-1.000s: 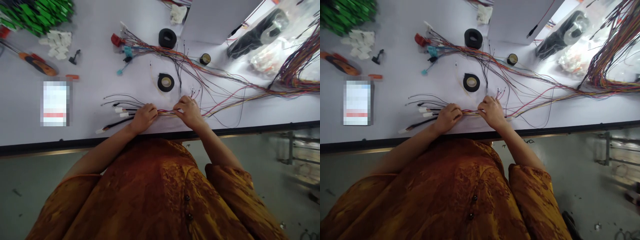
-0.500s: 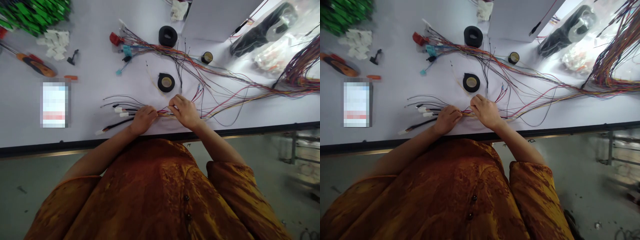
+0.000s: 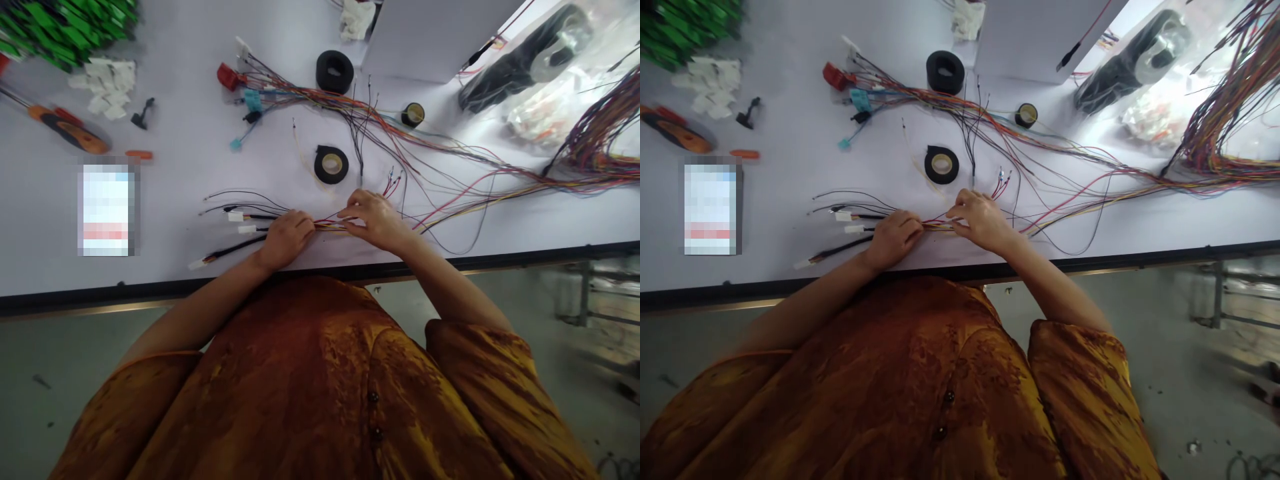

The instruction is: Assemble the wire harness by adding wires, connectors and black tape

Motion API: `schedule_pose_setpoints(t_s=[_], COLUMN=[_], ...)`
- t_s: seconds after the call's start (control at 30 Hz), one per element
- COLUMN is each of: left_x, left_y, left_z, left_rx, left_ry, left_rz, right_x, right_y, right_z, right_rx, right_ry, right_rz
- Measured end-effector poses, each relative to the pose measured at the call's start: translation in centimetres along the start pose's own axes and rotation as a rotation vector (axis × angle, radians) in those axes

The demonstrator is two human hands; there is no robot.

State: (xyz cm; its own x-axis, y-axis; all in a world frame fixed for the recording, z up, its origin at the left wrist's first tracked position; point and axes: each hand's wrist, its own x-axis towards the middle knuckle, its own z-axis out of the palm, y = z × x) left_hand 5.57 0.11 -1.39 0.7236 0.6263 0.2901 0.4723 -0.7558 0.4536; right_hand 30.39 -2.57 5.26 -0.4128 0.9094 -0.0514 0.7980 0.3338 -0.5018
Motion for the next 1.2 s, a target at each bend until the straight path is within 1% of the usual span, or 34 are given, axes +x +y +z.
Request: schedule_pose_setpoints(t_s=[0.1, 0.17, 0.27, 0.37, 0.5, 0.57, 0.67, 0.7, 0.77, 0.83, 0.9, 0.97, 1.0, 1.03, 1.1, 1.2], left_x=[0.3, 0.5, 0.8, 0.9, 1.2, 1.7, 2.6, 2.9, 3.6, 4.1, 4.3, 4.1, 4.0, 3.7, 3.2, 2.3], left_y=[0.3, 0.4, 0.6, 0.6, 0.8, 1.2, 2.2, 2.6, 3.4, 4.0, 4.4, 4.4, 4.2, 4.0, 3.3, 1.8], left_z=[0.0, -0.1, -0.1, -0.2, -0.1, 0.0, 0.2, 0.3, 0.5, 0.4, 0.2, -0.2, -0.4, -0.6, -1.1, -1.4], left_rx=[0.012, 0.031, 0.020, -0.064, -0.285, -0.355, -0.314, -0.278, -0.190, -0.096, -0.012, 0.016, -0.003, -0.048, -0.207, -0.511], left_ry=[-0.058, -0.094, -0.117, -0.109, -0.070, -0.039, 0.002, -0.001, -0.043, -0.111, -0.160, -0.158, -0.133, -0.103, -0.060, -0.057], left_rz=[-0.020, -0.009, -0.005, -0.030, -0.044, -0.090, -0.194, -0.222, -0.261, -0.286, -0.327, -0.386, -0.410, -0.419, -0.385, -0.309], right_x=[0.8, 1.3, 1.5, 1.2, 0.4, 0.1, -0.1, -0.2, -0.4, -0.7, -1.1, -1.5, -1.8, -2.0, -2.4, -2.8], right_y=[-0.4, -1.1, -2.0, -2.4, -2.5, -2.7, -3.0, -3.1, -3.2, -3.3, -3.4, -3.5, -3.5, -3.4, -2.8, -0.8], right_z=[0.6, 0.8, 0.7, 0.5, 0.4, 0.5, 1.0, 1.1, 1.5, 1.7, 1.7, 1.7, 1.7, 1.7, 2.0, 3.1], right_rx=[-0.237, -0.381, -0.494, -0.416, -0.249, -0.204, -0.174, -0.175, -0.210, -0.276, -0.311, -0.265, -0.217, -0.161, -0.055, 0.080], right_ry=[-0.077, -0.125, -0.181, -0.163, -0.086, -0.058, -0.025, -0.020, -0.001, 0.054, 0.136, 0.219, 0.264, 0.316, 0.444, 0.606], right_rz=[0.078, 0.115, 0.149, 0.178, 0.215, 0.231, 0.240, 0.235, 0.210, 0.191, 0.206, 0.252, 0.276, 0.299, 0.342, 0.429])
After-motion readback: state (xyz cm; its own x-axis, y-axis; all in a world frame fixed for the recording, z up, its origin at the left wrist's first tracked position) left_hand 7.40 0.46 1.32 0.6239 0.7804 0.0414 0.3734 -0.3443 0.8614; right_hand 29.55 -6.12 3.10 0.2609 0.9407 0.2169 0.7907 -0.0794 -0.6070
